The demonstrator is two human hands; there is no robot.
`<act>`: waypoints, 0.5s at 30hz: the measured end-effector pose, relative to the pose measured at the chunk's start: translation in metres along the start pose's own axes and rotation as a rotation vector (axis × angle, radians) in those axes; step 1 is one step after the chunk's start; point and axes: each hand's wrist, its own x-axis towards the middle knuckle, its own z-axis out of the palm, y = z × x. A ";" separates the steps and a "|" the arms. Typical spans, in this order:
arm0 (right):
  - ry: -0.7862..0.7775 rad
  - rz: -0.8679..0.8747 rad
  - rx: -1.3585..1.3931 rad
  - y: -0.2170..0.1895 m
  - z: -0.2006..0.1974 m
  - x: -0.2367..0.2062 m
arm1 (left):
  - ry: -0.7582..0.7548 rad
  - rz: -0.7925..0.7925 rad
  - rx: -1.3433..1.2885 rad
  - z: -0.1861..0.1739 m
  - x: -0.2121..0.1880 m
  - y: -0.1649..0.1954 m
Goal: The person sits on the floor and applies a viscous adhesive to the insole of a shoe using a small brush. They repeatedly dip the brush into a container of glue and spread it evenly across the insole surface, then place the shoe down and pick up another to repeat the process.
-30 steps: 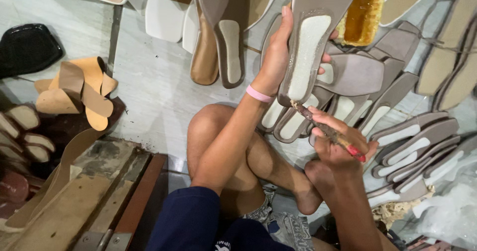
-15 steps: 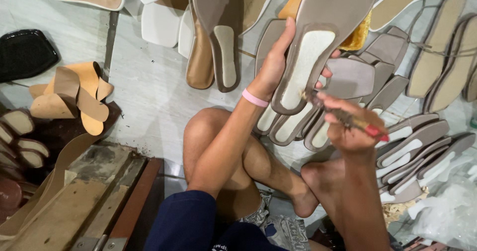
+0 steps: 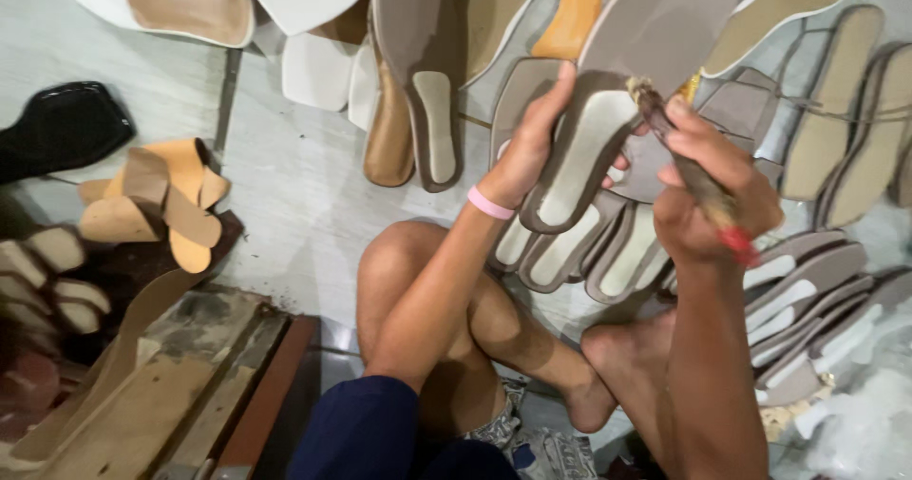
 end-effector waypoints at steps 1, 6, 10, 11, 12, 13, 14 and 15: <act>-0.019 -0.058 -0.073 -0.001 0.002 0.002 | 0.032 0.002 -0.001 0.000 0.000 -0.001; -0.223 -0.166 -0.236 -0.030 0.006 -0.015 | 0.038 0.081 0.062 -0.001 0.005 -0.001; -0.338 -0.080 -0.069 -0.045 -0.008 -0.051 | 0.040 0.034 0.070 -0.002 0.005 -0.003; -0.339 0.001 0.061 -0.045 -0.015 -0.062 | 0.025 0.024 0.077 -0.002 0.004 -0.004; -0.333 0.078 0.188 -0.041 -0.023 -0.073 | 0.005 0.014 0.088 -0.003 0.005 -0.004; -0.322 0.157 0.316 -0.038 -0.029 -0.086 | 0.000 -0.009 0.048 -0.003 0.007 -0.004; -0.141 0.306 0.380 -0.045 -0.032 -0.106 | -0.001 -0.040 0.005 -0.003 0.007 -0.004; 0.046 0.454 0.441 -0.056 -0.036 -0.131 | 0.003 -0.074 -0.040 -0.001 0.007 -0.005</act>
